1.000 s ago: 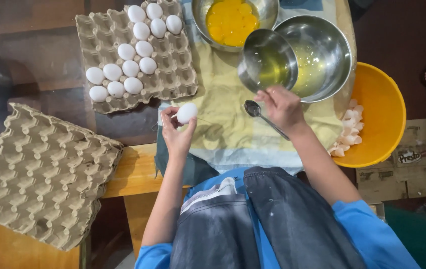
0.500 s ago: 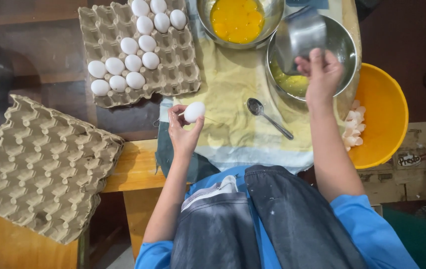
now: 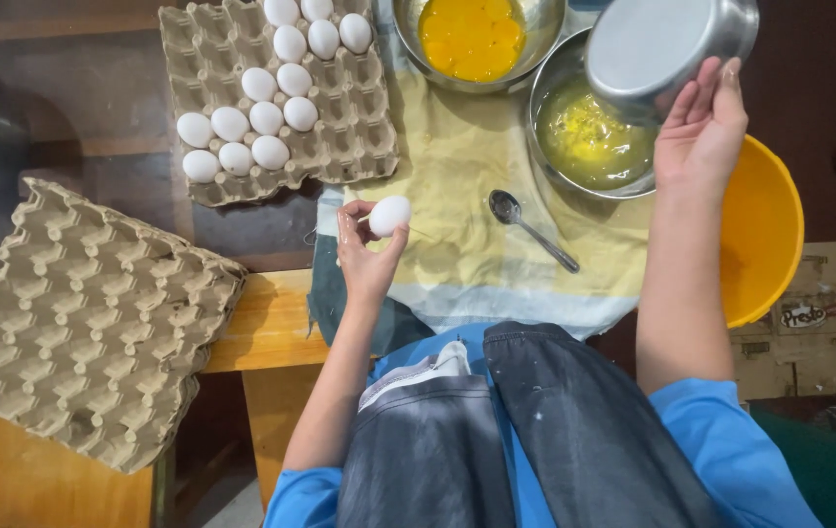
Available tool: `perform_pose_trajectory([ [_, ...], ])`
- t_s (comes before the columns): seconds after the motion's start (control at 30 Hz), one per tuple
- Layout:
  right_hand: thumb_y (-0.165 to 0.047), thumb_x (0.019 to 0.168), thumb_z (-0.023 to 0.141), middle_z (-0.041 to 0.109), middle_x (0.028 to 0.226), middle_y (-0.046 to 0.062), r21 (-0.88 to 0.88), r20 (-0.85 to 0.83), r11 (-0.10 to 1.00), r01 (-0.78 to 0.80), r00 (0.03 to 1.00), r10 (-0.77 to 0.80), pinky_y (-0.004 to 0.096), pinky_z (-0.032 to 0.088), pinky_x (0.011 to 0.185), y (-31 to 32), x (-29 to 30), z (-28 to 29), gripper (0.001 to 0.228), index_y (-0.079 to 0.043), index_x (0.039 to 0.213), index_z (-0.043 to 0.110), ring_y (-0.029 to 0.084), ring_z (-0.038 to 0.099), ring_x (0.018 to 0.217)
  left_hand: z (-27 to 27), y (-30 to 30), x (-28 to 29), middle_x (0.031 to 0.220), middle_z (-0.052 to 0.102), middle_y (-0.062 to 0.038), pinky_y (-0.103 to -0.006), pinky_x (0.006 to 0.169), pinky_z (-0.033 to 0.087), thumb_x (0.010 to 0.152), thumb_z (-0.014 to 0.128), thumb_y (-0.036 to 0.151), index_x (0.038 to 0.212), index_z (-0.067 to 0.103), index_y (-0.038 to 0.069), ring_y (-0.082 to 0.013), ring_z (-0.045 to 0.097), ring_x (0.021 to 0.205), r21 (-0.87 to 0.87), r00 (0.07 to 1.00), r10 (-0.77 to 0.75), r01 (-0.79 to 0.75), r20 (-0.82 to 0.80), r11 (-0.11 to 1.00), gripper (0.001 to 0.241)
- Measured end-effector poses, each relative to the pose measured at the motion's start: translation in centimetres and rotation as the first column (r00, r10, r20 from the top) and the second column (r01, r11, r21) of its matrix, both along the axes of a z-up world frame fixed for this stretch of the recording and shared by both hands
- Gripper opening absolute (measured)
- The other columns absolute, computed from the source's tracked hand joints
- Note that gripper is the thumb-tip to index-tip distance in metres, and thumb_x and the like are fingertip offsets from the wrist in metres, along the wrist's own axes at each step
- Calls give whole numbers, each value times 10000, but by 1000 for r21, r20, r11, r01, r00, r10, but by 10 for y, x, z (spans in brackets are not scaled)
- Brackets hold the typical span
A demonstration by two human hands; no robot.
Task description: Cracking eggs and separating the yolks from the whites into separate bowls by hand.
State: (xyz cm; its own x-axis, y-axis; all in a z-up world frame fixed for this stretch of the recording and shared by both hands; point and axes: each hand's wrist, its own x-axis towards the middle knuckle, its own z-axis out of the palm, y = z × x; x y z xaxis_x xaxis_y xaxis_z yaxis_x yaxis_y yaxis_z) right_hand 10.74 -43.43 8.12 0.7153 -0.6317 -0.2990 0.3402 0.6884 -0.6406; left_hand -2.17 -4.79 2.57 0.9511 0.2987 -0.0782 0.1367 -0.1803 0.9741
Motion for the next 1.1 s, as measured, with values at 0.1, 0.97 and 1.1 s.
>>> perform_pose_trajectory([
  [0.1,18,895,761,803,1084,187,125,-3,991,50,999,-50,287,653,822,1,-2,5,327,58,1217,714,220,776,1004,-2,-1,-1,1146,595,-15,-279,753,491,822,760,205,1121,481,190,-190,652,950,-9,999,9,-9,32,1000,409],
  [0.97,-37,938,733,806,1057,126,104,-151,995,-9,988,24,272,656,776,-2,-7,-41,227,-30,1163,710,191,799,939,-2,-10,-8,1126,567,26,-268,742,499,803,777,227,1118,511,191,-175,668,966,-20,998,28,-27,48,999,414],
  [1.1,-45,958,705,815,1030,156,114,-127,993,22,992,-7,266,656,770,-17,-6,-62,207,-21,1163,698,180,792,949,0,-10,-12,1129,568,19,-267,761,515,805,767,227,1118,500,183,-178,676,968,-42,999,20,-18,45,999,413],
])
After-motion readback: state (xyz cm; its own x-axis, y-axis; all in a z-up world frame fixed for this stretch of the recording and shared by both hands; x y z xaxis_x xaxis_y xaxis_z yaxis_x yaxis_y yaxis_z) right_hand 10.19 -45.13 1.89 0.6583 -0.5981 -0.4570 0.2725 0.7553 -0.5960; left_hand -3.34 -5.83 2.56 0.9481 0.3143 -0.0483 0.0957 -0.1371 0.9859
